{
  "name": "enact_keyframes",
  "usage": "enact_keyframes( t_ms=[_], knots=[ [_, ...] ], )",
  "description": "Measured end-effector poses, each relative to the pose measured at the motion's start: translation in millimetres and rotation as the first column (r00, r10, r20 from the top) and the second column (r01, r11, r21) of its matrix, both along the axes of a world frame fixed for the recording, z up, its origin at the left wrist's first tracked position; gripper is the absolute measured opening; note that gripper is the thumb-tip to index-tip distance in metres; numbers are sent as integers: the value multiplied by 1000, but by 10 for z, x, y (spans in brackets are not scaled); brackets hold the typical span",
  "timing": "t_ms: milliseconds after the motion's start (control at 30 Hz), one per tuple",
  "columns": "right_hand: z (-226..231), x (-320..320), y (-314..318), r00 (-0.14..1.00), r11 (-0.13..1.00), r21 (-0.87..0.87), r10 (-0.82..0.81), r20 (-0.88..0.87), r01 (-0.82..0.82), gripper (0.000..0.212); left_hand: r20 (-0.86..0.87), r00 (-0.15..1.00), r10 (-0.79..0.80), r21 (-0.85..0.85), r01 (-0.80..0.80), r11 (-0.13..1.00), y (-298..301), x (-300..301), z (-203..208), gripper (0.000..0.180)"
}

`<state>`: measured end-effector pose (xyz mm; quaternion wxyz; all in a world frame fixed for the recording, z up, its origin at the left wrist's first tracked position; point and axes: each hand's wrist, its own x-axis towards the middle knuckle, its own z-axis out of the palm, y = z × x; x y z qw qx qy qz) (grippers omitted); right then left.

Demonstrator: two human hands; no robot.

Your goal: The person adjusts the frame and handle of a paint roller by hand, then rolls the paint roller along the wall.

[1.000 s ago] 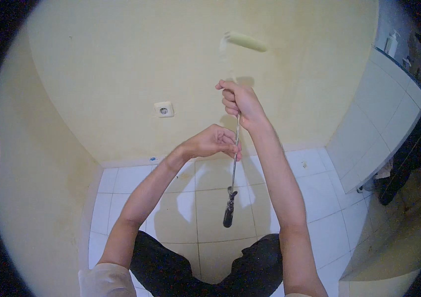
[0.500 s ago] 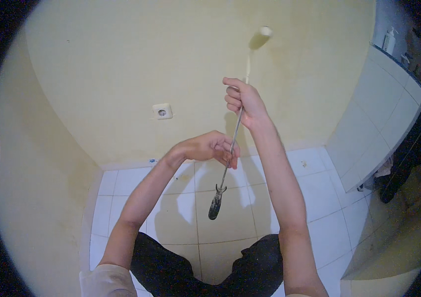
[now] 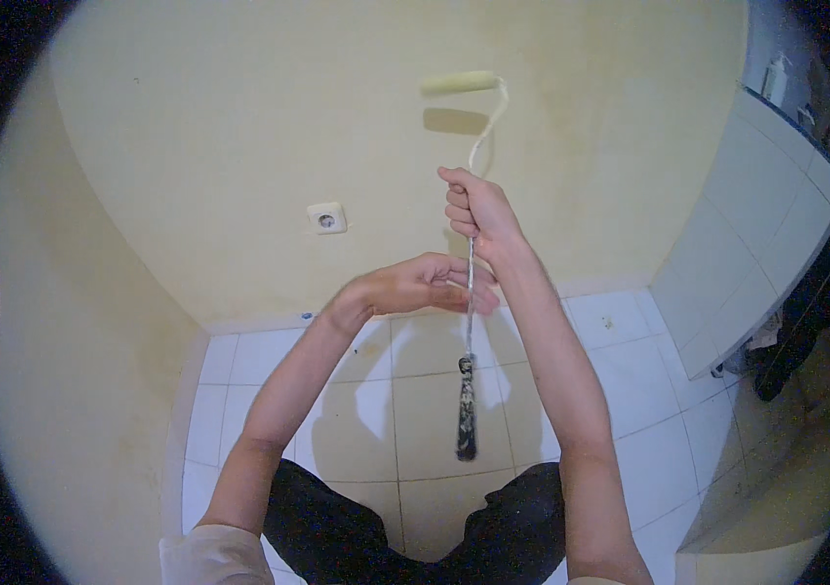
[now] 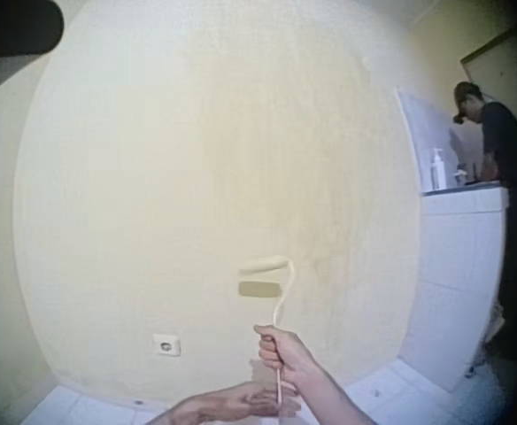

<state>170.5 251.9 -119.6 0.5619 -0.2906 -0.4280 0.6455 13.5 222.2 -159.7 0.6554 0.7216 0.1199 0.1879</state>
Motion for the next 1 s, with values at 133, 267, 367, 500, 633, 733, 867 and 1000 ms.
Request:
enact_keyframes(
  t_ms=[133, 267, 367, 500, 633, 733, 867, 1000],
  knots=[
    [73, -36, -31, 1000, 998, 56, 27, -2, -27, 40, -135, 991, 21, -22, -25, 999, 109, -113, -15, 46],
    [103, 45, -16, 999, 999, -7, 46, -24, -46, 40, -244, 952, 184, 123, -158, 980, 121, 3, -102, 49],
    [113, 101, -23, 990, 990, -32, 135, -41, -137, 38, -187, 948, 258, 388, -170, 906, -31, 53, -87, 44],
    [98, 179, 6, 972, 981, -42, 182, -145, -190, 35, -95, 990, -108, 61, 114, 992, 112, -34, -88, 41],
    [75, 259, 16, 971, 982, -43, 174, -166, -184, 34, -160, 974, -160, -11, 160, 987, 135, -82, -116, 36],
    [100, 217, 31, 963, 980, -16, 191, -189, -198, 33, -173, 961, -215, 31, 223, 974, 100, -84, -69, 24],
    [68, 233, 50, 948, 973, -14, 223, -225, -232, 32, -116, 982, -149, 43, 155, 987, 60, 32, -112, 14],
    [59, 199, 39, 987, 991, -46, 121, -103, -126, 29, -38, 998, 55, 84, -52, 995, 86, 116, -130, 13]
  ],
)
